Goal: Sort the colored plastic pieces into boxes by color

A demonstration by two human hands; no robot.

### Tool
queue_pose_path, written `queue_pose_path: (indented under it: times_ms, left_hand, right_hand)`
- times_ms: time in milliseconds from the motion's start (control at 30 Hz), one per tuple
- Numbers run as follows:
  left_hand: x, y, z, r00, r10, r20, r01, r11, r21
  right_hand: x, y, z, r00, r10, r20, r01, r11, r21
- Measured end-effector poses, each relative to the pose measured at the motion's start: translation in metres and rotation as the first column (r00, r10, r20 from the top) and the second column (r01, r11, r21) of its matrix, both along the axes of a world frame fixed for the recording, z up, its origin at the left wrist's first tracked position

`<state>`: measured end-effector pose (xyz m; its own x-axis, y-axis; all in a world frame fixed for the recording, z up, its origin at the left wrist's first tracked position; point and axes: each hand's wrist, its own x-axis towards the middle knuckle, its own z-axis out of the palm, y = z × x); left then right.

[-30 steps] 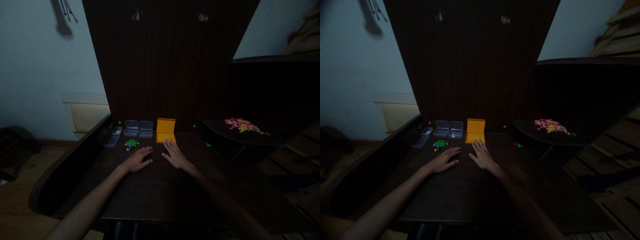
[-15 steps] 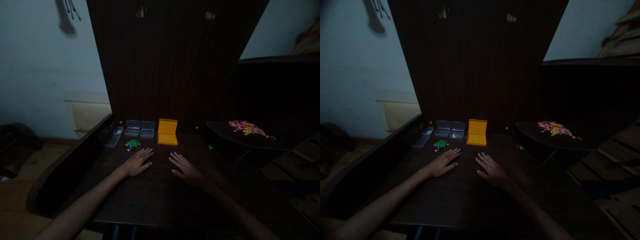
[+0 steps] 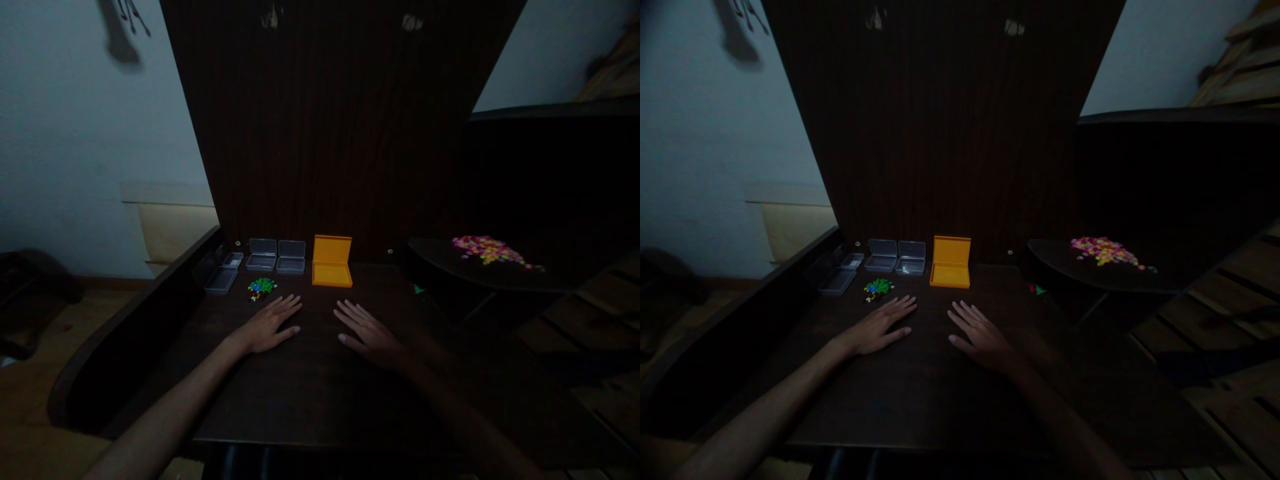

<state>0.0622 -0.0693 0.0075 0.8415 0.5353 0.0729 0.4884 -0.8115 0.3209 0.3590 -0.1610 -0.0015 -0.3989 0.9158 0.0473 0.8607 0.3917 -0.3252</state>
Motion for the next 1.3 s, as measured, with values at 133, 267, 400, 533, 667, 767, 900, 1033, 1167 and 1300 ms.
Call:
queue_pose_path:
  times_ms: [133, 267, 400, 533, 667, 767, 900, 1033, 1167, 1300]
  left_hand:
    - [-0.0021, -0.0004, -0.0007, 1.0, -0.007, -0.014, 0.007, 1.0, -0.001]
    - [-0.0033, -0.0025, -0.0005, 1.0, -0.004, -0.009, 0.004, 1.0, 0.004]
    - [-0.0036, -0.0049, -0.0005, 1.0, -0.021, 0.005, 0.021, 1.0, 0.022]
    - [-0.004, -0.0055, -0.0005, 1.0, -0.029, 0.002, 0.029, 0.999, 0.018]
    - [-0.0036, -0.0055, 0.0015, 1.0, -0.022, 0.003, 0.022, 1.0, 0.005]
    - [-0.003, -0.006, 0.0033, 1.0, -0.012, -0.014, 0.012, 1.0, -0.011]
    - [-0.0029, -0.0058, 0.0034, 1.0, -0.019, -0.002, 0.019, 1.0, -0.009]
    - [-0.0035, -0.0042, 0.0013, 1.0, -0.018, -0.009, 0.018, 1.0, -0.021]
    - [-0.0043, -0.003, 0.0011, 0.999, -0.032, 0.008, 0.032, 0.999, -0.023]
    - [-0.0047, -0.0033, 0.0033, 1.0, -0.021, -0.005, 0.021, 0.999, -0.045]
  right_hand:
    - [-0.0004, -0.0007, 0.0003, 1.0, 0.004, 0.0, -0.004, 1.0, -0.001]
    - [-0.0013, 0.0, 0.0027, 1.0, 0.005, -0.008, -0.005, 1.0, -0.016]
    - [-0.0024, 0.0006, 0.0042, 1.0, -0.007, -0.016, 0.006, 1.0, -0.013]
    - [-0.003, 0.0004, 0.0037, 1.0, -0.011, -0.009, 0.011, 1.0, 0.015]
    - [-0.002, 0.001, 0.001, 1.0, -0.007, -0.007, 0.008, 1.0, 0.018]
    - [-0.001, 0.002, -0.0003, 1.0, 0.002, 0.003, -0.002, 1.0, 0.0]
    - [-0.0018, 0.0037, 0.0029, 1.0, 0.013, -0.002, -0.013, 1.0, 0.002]
    - [-0.0037, 0.0058, 0.0065, 1.0, 0.001, -0.014, -0.001, 1.0, 0.014]
    - [-0.0033, 0.0078, 0.0033, 1.0, 0.023, -0.015, -0.023, 1.0, 0.004]
    - [-0.0024, 0.0089, -0.0009, 1.0, 0.022, -0.002, -0.022, 1.0, -0.015]
